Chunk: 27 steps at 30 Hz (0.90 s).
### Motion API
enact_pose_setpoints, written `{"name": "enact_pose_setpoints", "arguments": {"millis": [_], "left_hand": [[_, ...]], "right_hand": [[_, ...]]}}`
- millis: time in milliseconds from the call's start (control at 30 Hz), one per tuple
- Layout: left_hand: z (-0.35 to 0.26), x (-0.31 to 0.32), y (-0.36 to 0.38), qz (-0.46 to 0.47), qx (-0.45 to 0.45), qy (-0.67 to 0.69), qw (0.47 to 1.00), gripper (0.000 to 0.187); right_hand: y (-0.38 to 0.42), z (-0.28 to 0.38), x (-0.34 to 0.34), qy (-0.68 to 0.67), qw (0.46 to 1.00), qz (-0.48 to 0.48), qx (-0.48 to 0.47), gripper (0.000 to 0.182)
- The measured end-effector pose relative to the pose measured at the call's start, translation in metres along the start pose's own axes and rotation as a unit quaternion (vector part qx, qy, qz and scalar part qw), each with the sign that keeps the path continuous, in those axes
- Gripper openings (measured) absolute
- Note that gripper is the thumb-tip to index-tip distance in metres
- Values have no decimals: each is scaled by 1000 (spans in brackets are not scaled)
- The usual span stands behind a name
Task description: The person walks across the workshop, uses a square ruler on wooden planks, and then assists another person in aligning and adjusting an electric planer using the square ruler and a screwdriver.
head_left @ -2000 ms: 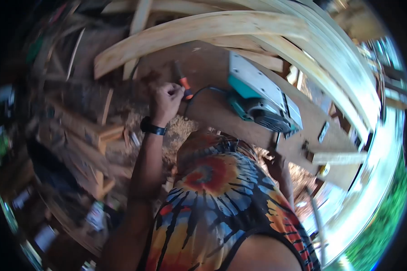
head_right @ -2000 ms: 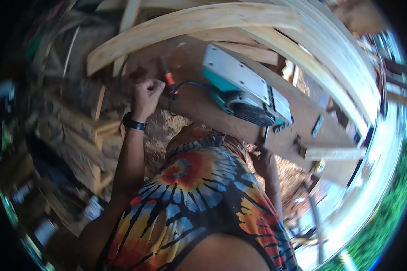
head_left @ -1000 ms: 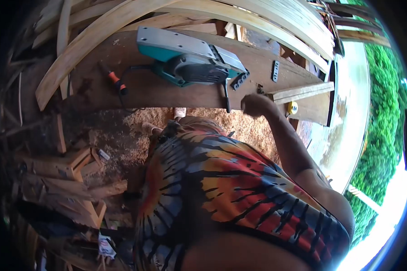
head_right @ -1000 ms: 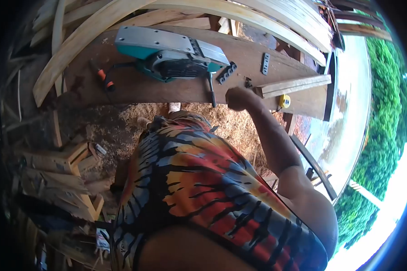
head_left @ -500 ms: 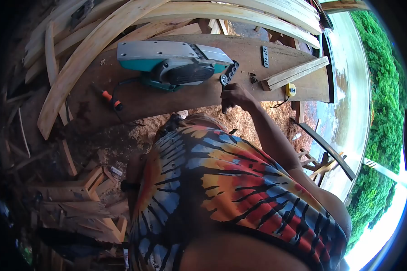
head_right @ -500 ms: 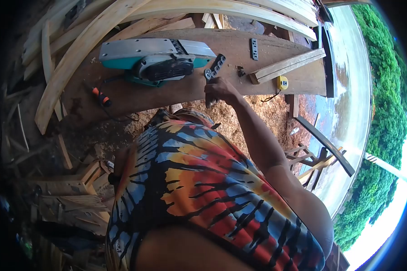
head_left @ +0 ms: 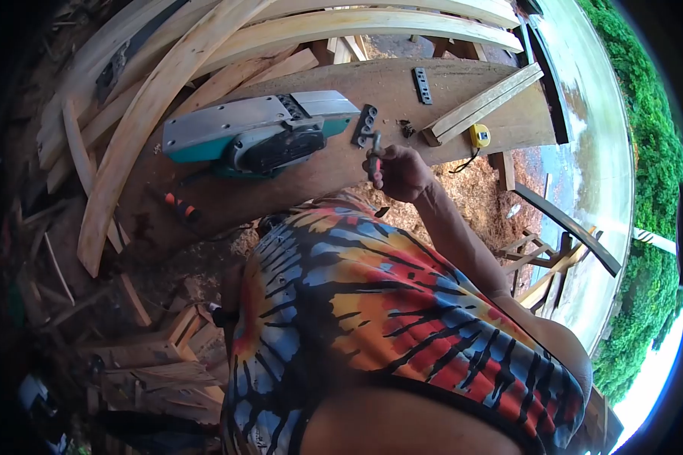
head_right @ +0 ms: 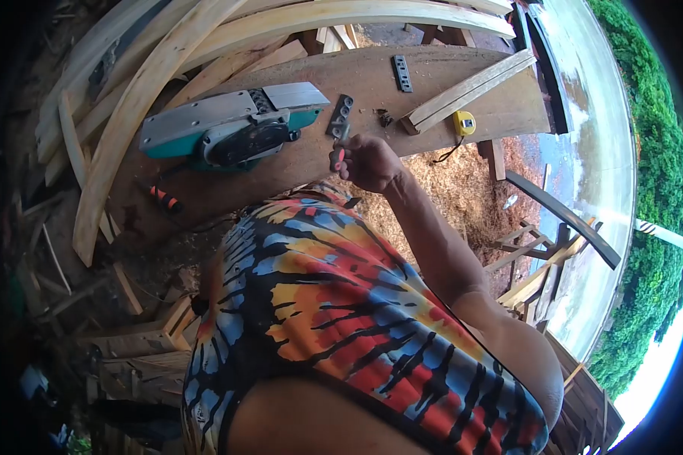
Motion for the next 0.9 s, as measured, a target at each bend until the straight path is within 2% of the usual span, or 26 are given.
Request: {"name": "enact_pose_setpoints", "arguments": {"millis": [67, 100, 133, 200, 267, 300, 400, 433, 500, 533, 567, 600, 633, 733, 833, 900], "left_hand": [[-6, 1, 0, 0, 8, -7, 1000, 40], [-9, 1, 0, -3, 8, -7, 1000, 40], [-11, 0, 1, -7, 8, -7, 1000, 40], [-15, 3, 0, -17, 17, -4, 1000, 40], [-24, 7, -4, -29, 39, -4, 999, 40], [-30, 7, -6, -38, 54, -10, 998, 40], [-57, -5, -10, -71, 56, -133, 987, 38], [-71, -13, -12, -77, 38, -191, 978, 37], [-80, -41, -17, -146, -71, -187, 969, 34], [-80, -53, -20, -216, -62, -177, 958, 33], [-81, -64, -23, -281, -48, -168, 944, 33], [-87, -75, -26, -308, -58, -172, 934, 32], [-92, -86, -31, -331, -63, -175, 925, 30], [-65, -122, -52, -502, -87, -149, 847, 33], [-46, -135, -86, -444, -104, 46, 889, 31], [-54, -126, -99, -322, -147, 40, 935, 32]], "right_hand": [[6, -1, 0, 149, 971, -154, -102, 24], [7, 3, 4, 240, 945, -127, -183, 20], [15, 15, 21, 488, 822, -156, -247, 16], [15, 16, 34, 513, 771, -121, -358, 13], [20, 13, 35, 566, 750, -192, -283, 14], [18, 12, 39, 608, 696, -224, -309, 13], [3, -2, 8, 666, 626, -244, -325, 12], [1, -2, 0, 676, 624, -225, -321, 12], [1, -7, 1, 667, 626, -215, -343, 12], [5, -6, 11, 646, 629, -228, -367, 12], [5, -6, 10, 664, 622, -233, -342, 12], [6, -4, 6, 682, 612, -242, -319, 11], [1, -3, -3, 698, 624, -247, -249, 11], [-1, 2, -1, 717, 598, -266, -240, 13], [0, 0, 9, 727, 599, -233, -242, 16], [-1, -3, 11, 730, 602, -211, -245, 15]]}}
Point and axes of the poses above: each hand's wrist, its own y-axis away from the middle knuckle, its own x-axis out of the palm, z = x × y, the point moved 4 cm from there along -y, towards the middle knuckle, and after that the axes turned 9 degrees about x, right-handed, at the moved point
